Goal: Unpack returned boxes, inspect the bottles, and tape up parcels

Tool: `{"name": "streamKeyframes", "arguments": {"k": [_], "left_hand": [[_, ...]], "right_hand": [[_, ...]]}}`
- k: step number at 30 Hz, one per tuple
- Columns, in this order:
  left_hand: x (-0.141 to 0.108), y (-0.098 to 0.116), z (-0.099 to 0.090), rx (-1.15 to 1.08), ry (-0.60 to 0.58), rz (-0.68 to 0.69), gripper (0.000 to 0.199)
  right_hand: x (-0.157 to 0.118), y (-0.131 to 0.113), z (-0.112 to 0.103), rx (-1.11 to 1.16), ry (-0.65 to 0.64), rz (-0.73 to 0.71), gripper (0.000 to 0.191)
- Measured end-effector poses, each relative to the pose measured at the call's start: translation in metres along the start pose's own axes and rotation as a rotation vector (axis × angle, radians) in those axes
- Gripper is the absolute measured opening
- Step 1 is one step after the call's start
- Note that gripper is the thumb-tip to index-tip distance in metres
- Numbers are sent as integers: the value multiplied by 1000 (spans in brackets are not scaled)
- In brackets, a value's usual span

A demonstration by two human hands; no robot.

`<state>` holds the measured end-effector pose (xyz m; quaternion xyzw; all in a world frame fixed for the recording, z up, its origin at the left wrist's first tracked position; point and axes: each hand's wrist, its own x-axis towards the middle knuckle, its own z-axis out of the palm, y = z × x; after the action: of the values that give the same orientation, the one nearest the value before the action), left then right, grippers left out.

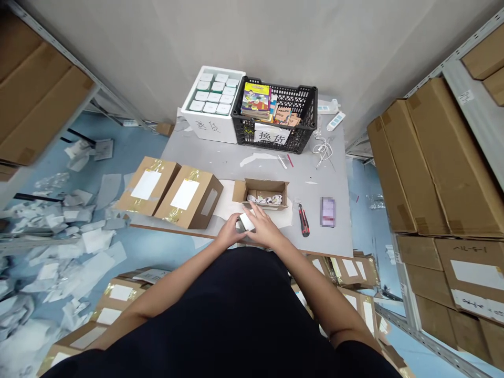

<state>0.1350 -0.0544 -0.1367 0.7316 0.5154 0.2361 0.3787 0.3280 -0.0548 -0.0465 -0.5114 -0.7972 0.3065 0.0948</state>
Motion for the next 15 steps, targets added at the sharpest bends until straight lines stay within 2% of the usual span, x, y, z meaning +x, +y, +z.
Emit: {"name": "streamKeyframes", "arguments": {"k": [3,7,11,15], "left_hand": [[-4,-14,9,55,62,1,64],[-9,-26,23,114,85,-34,60],[-9,-34,28,125,84,-19,59],[-7,-36,23,110,55,19,71]], "right_hand": [[4,-2,27,32,123,113,66],[8,0,50,-102,117,120,54],[11,4,55,-183,98,85,50],[13,4,53,-219,47,49,48]]}}
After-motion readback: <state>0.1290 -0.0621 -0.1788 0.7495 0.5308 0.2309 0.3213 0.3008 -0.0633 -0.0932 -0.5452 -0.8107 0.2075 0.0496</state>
